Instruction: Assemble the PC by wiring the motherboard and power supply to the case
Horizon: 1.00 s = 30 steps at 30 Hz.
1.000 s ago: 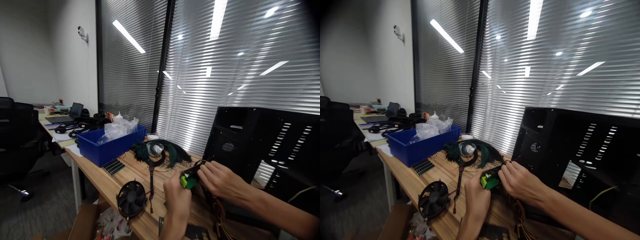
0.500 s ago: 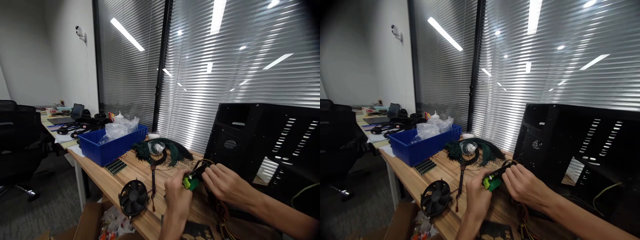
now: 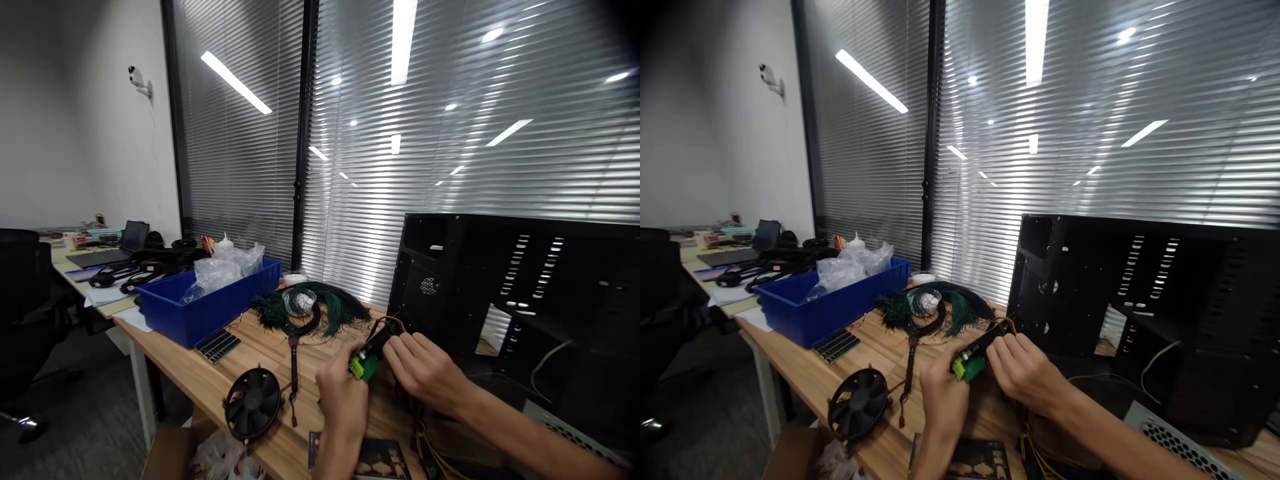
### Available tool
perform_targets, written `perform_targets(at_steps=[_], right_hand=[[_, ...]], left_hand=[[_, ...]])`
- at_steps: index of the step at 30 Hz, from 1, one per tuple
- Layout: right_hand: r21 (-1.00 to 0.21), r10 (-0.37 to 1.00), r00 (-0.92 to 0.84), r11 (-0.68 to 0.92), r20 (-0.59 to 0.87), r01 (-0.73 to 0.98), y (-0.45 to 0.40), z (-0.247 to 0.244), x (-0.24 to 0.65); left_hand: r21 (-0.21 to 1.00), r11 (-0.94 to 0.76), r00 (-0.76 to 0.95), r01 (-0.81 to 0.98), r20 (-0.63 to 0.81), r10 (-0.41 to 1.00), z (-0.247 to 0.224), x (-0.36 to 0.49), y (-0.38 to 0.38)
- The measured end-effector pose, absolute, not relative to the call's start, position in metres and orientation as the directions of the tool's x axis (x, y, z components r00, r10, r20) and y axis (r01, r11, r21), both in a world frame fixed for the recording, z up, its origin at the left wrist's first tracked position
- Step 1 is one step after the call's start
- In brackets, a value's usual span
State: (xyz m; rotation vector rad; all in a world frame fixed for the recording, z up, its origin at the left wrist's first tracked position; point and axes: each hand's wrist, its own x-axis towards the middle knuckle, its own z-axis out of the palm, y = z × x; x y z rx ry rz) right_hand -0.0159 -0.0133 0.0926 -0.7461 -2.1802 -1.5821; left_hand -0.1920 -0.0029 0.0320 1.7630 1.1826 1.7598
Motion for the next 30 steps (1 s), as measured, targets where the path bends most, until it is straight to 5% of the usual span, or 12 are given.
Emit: perform_targets(at_steps=[8, 13, 22, 30], right_hand=[[0.770, 0.189, -0.823, 0.289, 0.536, 0.569, -0.011, 0.094, -0.019], [0.717, 0.252, -0.784, 0.317, 0.568, 0.621, -0.008, 0.099, -0.020], [0.027, 0.548, -0.436, 0.601, 0.713, 0.799, -0.062, 0.091, -0.023], [-0.367, 0.822, -0.188, 0.428, 0.537, 0.826, -0.078, 0.077, -0.027]], left_hand=[[0.782, -0.569, -0.196, 0.254, 0.618, 0.761, 0.025, -0.191, -0.006], [0.750, -0.612, -0.088, 0.252, 0.647, 0.757, 0.031, -0.203, -0.001], [0.754, -0.641, 0.191, 0.142, 0.615, 0.765, 0.048, -0.258, 0.010], [0.734, -0.675, 0.195, 0.082, 0.652, 0.733, 0.046, -0.257, 0.009]])
